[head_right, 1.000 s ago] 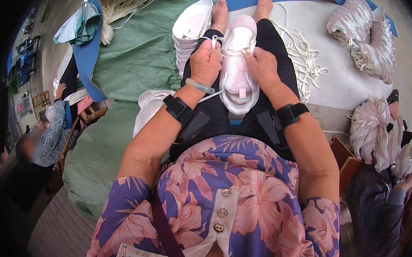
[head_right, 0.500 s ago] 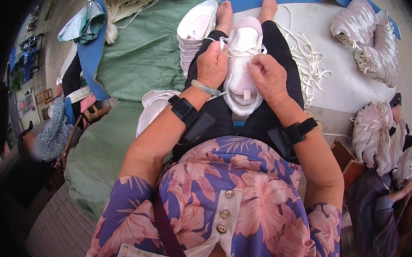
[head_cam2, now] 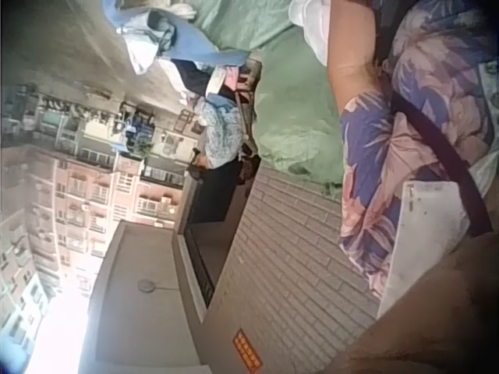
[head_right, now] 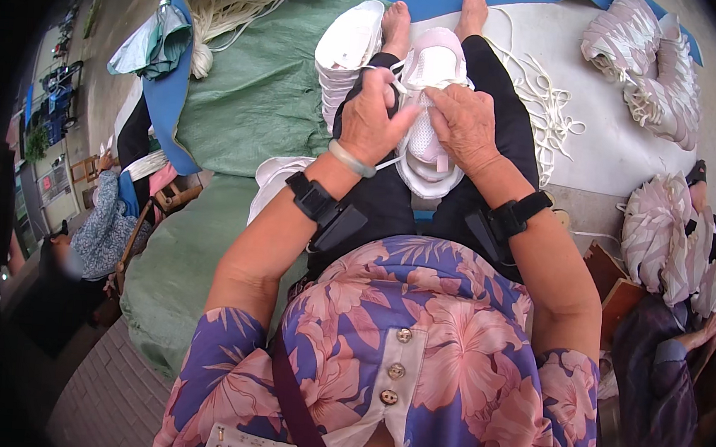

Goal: The recorder is lacing white and pink athletic shoes while sitting on the ground.

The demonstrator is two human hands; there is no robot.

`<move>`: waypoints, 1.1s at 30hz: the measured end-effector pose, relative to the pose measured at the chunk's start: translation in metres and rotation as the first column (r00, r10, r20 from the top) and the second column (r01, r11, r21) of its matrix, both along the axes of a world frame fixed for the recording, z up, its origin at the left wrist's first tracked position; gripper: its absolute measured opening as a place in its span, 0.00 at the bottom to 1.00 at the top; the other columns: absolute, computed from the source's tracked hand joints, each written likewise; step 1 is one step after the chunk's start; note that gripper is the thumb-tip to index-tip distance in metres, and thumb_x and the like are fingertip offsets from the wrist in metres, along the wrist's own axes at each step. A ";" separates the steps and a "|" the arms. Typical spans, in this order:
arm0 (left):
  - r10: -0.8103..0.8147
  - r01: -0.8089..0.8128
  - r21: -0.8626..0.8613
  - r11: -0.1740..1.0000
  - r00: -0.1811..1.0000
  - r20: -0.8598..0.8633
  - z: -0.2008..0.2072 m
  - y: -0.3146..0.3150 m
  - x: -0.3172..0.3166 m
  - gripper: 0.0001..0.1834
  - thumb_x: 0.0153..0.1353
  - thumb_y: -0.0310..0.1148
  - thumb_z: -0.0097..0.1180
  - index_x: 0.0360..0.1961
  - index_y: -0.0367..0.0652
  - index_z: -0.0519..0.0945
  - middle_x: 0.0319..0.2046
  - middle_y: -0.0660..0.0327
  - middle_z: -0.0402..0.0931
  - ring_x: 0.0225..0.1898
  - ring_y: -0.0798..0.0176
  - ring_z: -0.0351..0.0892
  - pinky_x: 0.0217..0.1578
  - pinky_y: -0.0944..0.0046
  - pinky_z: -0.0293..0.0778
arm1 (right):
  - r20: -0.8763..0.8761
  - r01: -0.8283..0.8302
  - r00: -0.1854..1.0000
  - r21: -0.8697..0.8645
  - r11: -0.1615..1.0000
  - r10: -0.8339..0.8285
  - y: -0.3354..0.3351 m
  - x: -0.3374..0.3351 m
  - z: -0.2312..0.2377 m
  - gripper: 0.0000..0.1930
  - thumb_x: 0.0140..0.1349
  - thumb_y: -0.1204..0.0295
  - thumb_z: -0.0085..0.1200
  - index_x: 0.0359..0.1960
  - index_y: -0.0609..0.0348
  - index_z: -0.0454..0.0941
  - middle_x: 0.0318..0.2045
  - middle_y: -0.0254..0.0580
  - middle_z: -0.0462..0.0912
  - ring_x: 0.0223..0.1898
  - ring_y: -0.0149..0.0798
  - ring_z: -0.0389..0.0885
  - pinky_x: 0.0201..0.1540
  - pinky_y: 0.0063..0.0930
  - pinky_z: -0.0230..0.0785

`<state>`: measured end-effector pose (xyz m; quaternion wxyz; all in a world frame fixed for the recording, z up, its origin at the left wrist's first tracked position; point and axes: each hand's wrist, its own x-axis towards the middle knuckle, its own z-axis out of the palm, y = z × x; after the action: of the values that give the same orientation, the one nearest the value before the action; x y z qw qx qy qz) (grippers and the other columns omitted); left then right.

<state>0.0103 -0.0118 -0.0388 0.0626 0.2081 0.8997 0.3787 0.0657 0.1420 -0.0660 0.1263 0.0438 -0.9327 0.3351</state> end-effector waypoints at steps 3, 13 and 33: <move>-0.152 0.150 -0.030 0.988 0.982 -0.112 0.003 -0.005 0.007 0.23 0.41 0.35 0.62 0.39 0.39 0.69 0.22 0.55 0.70 0.25 0.53 0.73 0.27 0.57 0.69 | -0.040 -0.042 0.998 0.031 0.999 0.044 0.002 0.002 -0.003 0.15 0.47 0.73 0.52 0.40 0.51 0.74 0.25 0.33 0.71 0.32 0.35 0.72 0.37 0.32 0.56; -0.265 0.223 -0.447 0.866 0.964 -0.032 0.006 0.007 0.013 0.12 0.50 0.30 0.47 0.34 0.33 0.68 0.20 0.49 0.74 0.21 0.49 0.77 0.22 0.54 0.73 | -0.089 -0.055 0.994 0.087 0.995 0.063 -0.001 0.005 0.002 0.14 0.46 0.72 0.53 0.38 0.52 0.74 0.25 0.32 0.72 0.30 0.35 0.72 0.38 0.33 0.55; -0.220 0.204 -0.354 0.913 0.975 -0.006 -0.004 -0.012 0.006 0.08 0.50 0.31 0.47 0.29 0.36 0.69 0.23 0.46 0.74 0.25 0.44 0.76 0.27 0.50 0.71 | -0.005 0.051 0.999 0.091 0.995 -0.050 -0.037 -0.010 0.000 0.05 0.49 0.66 0.53 0.24 0.49 0.74 0.20 0.33 0.74 0.26 0.37 0.74 0.35 0.34 0.56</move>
<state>0.0166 -0.0242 -0.0433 0.1187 0.2986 0.9260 0.1979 0.0559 0.1049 -0.0663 0.1337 0.0263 -0.9476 0.2888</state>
